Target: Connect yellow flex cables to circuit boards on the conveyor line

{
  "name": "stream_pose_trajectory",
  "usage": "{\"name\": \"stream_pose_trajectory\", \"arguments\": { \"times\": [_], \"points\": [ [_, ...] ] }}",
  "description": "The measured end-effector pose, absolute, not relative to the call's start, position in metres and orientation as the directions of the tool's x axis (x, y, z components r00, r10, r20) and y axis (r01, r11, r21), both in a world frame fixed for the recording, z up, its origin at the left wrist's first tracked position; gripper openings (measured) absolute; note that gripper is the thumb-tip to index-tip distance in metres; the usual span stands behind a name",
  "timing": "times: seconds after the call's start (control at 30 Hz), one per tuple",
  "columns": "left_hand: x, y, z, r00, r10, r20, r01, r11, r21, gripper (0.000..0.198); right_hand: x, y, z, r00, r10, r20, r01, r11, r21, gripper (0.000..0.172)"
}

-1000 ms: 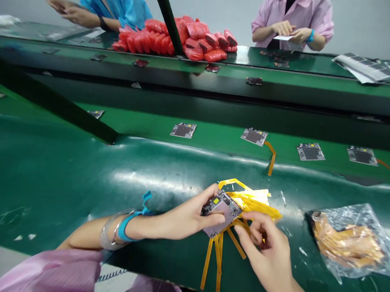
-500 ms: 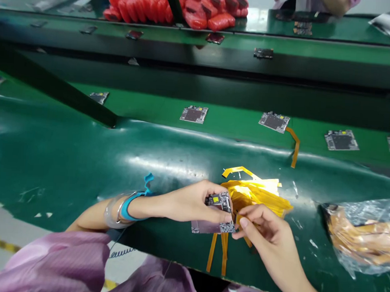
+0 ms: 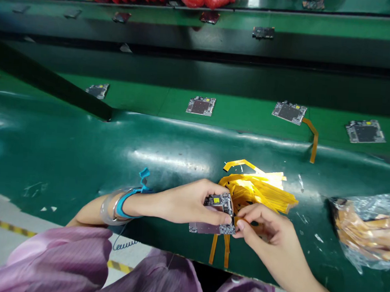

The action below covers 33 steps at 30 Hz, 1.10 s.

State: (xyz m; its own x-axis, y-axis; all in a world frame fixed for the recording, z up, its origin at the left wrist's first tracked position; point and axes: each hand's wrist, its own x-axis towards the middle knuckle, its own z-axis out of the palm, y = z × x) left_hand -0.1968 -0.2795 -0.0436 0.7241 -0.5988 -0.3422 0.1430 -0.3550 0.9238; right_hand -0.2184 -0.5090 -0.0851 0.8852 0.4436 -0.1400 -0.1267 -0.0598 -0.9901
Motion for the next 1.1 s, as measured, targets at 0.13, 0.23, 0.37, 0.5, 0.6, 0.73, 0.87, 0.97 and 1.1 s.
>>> {"name": "stream_pose_trajectory", "arguments": {
  "times": [0.13, 0.23, 0.37, 0.5, 0.6, 0.73, 0.87, 0.97, 1.1],
  "points": [
    [-0.198, -0.279, -0.045, 0.719, -0.583, -0.378, 0.146, -0.406, 0.902, 0.021, -0.219, -0.51, -0.084, 0.863, 0.483, -0.145, -0.115, -0.091, -0.989, 0.018],
    [-0.201, -0.281, -0.047, 0.723, -0.569, -0.391, 0.169, -0.403, 0.899, 0.022, -0.219, -0.509, -0.084, 0.846, 0.508, -0.161, -0.133, -0.092, -0.987, 0.019],
    [-0.201, -0.283, -0.052, 0.744, -0.554, -0.374, 0.155, -0.401, 0.903, 0.024, -0.22, -0.506, -0.085, 0.842, 0.515, -0.164, -0.134, -0.094, -0.986, 0.02],
    [-0.197, -0.281, -0.054, 0.751, -0.56, -0.35, 0.133, -0.391, 0.911, 0.039, -0.221, -0.506, -0.089, 0.818, 0.535, -0.212, -0.208, -0.069, -0.976, 0.023],
    [-0.193, -0.278, -0.05, 0.748, -0.588, -0.307, 0.124, -0.332, 0.935, 0.043, -0.219, -0.513, -0.093, 0.846, 0.472, -0.25, -0.249, -0.066, -0.966, 0.031],
    [-0.192, -0.278, -0.04, 0.782, -0.546, -0.301, 0.098, -0.37, 0.924, 0.047, -0.211, -0.516, -0.092, 0.875, 0.421, -0.238, -0.185, -0.162, -0.969, 0.038],
    [-0.196, -0.274, -0.027, 0.847, -0.441, -0.297, 0.093, -0.427, 0.9, 0.049, -0.201, -0.502, -0.081, 0.807, 0.545, -0.227, -0.095, -0.26, -0.961, 0.023],
    [-0.197, -0.254, -0.023, 0.92, -0.329, -0.214, 0.076, -0.384, 0.92, 0.045, -0.186, -0.483, -0.064, 0.796, 0.574, -0.19, -0.02, -0.289, -0.957, 0.021],
    [-0.198, -0.203, -0.026, 1.0, -0.012, -0.024, 0.02, -0.234, 0.972, 0.039, -0.144, -0.444, -0.033, 0.818, 0.569, -0.085, 0.049, -0.216, -0.975, 0.024]
  ]
}}
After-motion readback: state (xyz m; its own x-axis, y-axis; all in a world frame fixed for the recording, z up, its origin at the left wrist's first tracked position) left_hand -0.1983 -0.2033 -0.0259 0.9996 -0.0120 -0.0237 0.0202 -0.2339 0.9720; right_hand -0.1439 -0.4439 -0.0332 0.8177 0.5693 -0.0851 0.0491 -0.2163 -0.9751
